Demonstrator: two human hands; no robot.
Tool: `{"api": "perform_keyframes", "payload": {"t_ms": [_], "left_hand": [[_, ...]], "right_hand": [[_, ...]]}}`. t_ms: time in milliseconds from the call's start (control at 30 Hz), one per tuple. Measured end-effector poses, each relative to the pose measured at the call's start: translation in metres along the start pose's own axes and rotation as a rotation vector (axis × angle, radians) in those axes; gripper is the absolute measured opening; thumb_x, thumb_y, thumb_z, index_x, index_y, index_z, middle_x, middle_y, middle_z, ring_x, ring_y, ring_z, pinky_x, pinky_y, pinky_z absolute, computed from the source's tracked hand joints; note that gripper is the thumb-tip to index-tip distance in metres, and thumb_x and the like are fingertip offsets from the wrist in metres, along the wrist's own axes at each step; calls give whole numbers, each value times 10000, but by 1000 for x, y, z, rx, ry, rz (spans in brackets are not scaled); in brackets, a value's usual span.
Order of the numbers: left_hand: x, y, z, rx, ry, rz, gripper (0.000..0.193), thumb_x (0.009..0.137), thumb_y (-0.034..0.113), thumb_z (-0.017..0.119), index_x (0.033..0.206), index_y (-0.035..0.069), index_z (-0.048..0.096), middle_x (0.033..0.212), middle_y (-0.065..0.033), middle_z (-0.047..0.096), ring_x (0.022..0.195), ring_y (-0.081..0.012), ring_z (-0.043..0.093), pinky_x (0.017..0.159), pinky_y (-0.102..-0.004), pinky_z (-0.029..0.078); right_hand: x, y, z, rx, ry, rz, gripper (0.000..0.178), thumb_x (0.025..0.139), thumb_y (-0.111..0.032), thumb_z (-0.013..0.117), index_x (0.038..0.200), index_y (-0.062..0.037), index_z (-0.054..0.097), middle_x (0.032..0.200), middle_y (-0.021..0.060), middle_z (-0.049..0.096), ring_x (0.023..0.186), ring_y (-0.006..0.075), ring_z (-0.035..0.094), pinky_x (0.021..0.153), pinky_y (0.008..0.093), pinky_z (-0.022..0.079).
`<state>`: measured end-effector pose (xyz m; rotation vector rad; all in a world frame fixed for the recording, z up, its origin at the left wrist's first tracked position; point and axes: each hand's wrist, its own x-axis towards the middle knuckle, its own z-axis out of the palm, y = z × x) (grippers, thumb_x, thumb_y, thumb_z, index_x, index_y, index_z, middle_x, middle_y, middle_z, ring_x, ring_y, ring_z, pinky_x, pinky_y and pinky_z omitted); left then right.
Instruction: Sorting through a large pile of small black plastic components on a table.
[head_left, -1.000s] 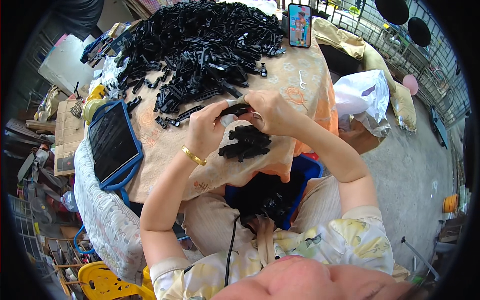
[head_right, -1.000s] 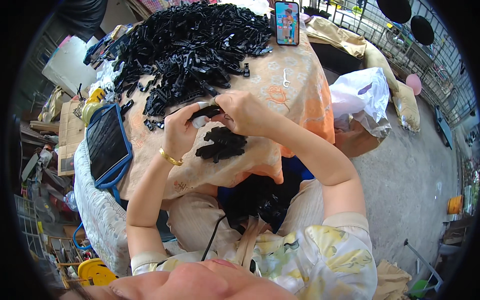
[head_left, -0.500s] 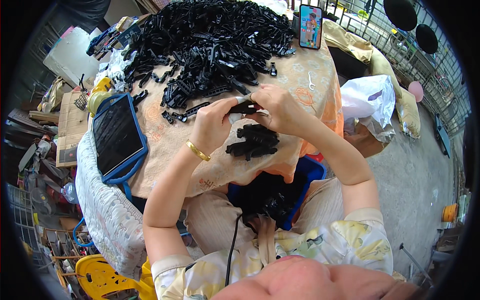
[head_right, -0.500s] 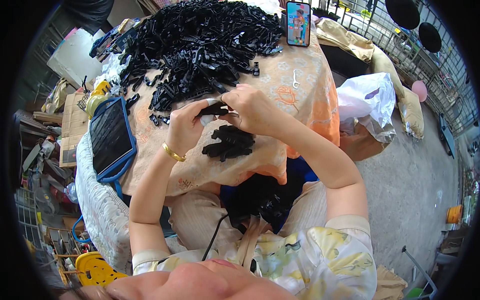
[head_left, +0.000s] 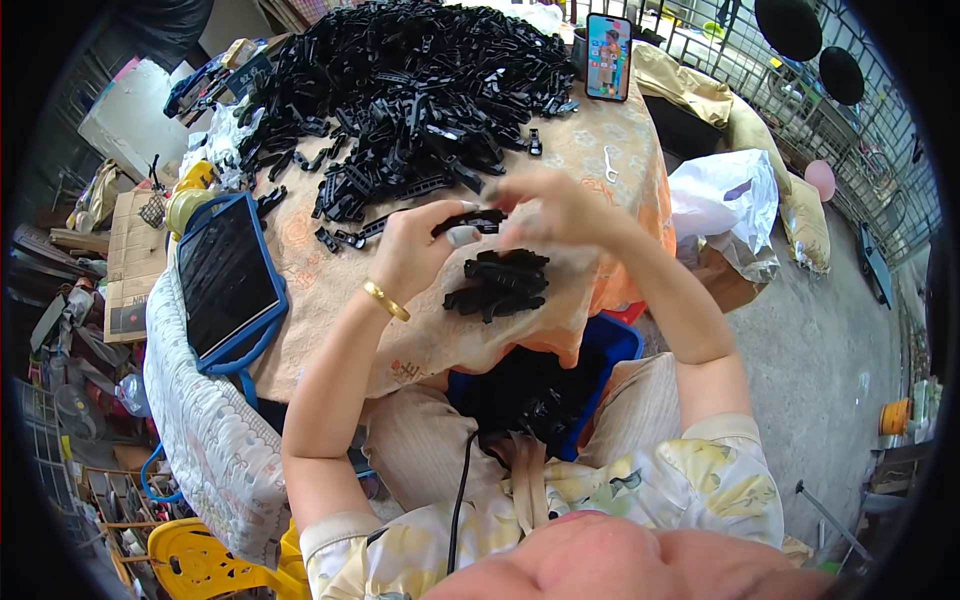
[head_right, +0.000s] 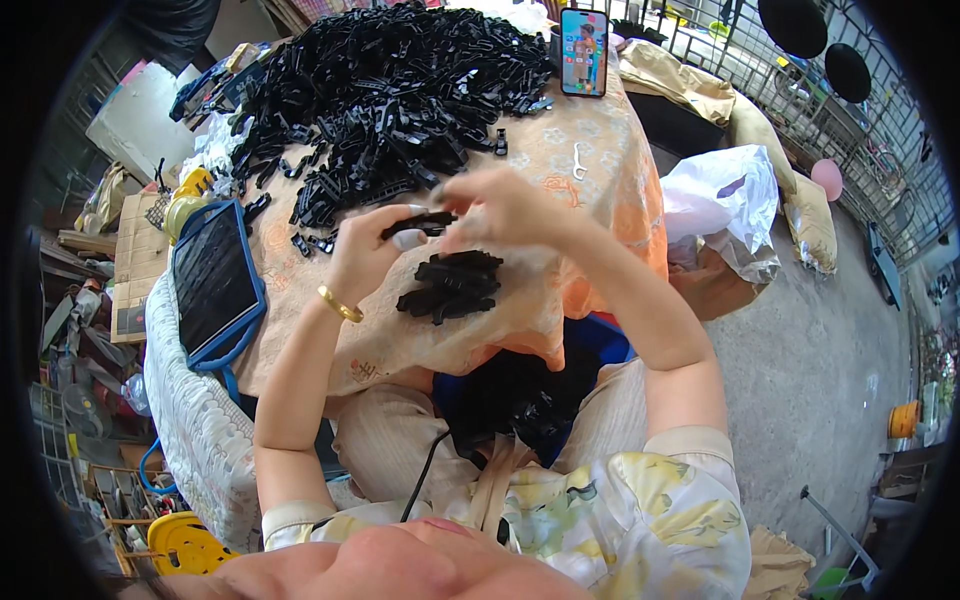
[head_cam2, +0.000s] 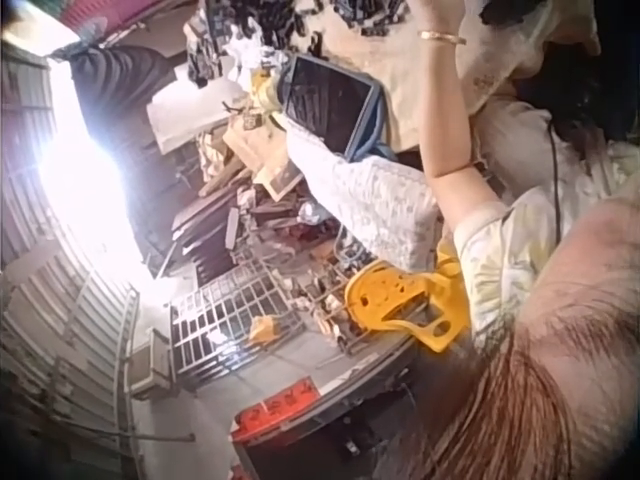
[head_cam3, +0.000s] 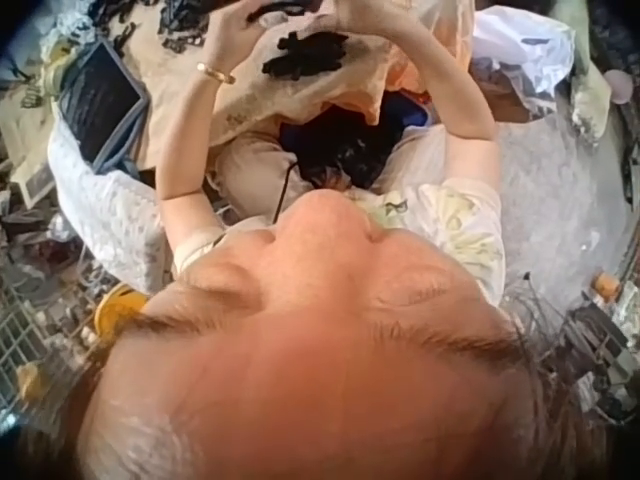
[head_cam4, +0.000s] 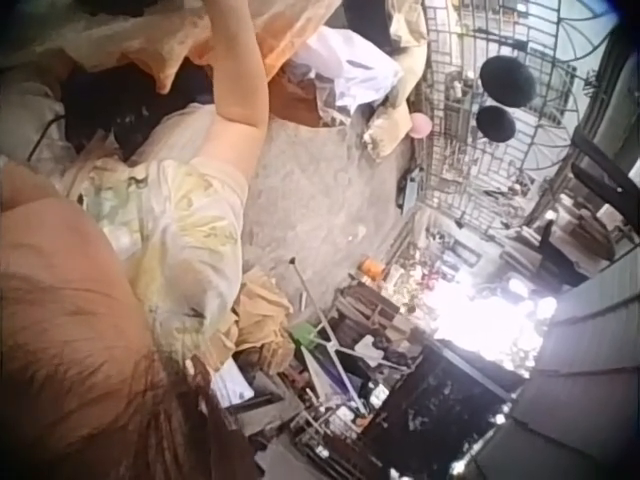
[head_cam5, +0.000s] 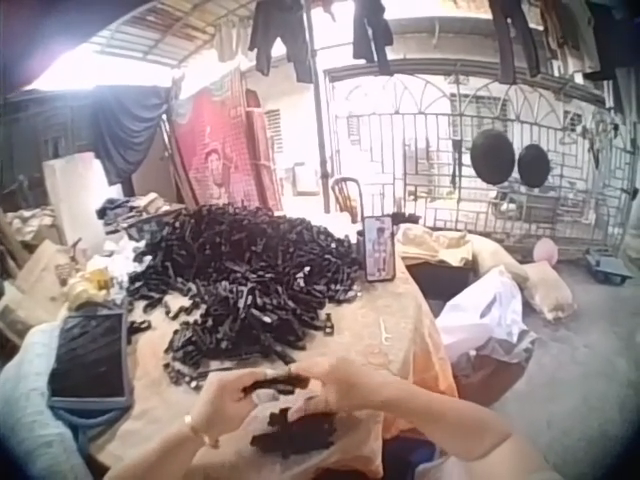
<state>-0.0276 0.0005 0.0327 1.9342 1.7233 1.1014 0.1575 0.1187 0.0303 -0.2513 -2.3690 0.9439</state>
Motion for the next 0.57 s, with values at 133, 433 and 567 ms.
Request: {"api": "perform_keyframes", "payload": {"t_ms": [133,433,567], "left_hand": [[1,-12,11,129,-148,243,239,825,213,635,974,26,648,865,-130,627,760,-252,587,715,-326,470],[11,-30,-1,134,136,40,120,834,88,602,918,18,653,860,-66,627,760,-175,576,708,-298,457],[22,-74,-13,671,213,45,218,765,159,681,967,74,680,932,-103,636,869,-231,589,803,-347,449]], "right_hand": [[16,56,-34,-314,348,199,248,863,-261,602,983,-50,654,808,133,608,730,211,592,673,313,470],[28,85,-24,-774,226,369,335,814,-399,594,897,-82,666,869,184,627,849,340,613,721,421,490],[22,91,-24,-915,178,515,334,749,-349,667,871,-39,651,885,198,628,869,350,603,753,416,474]]}}
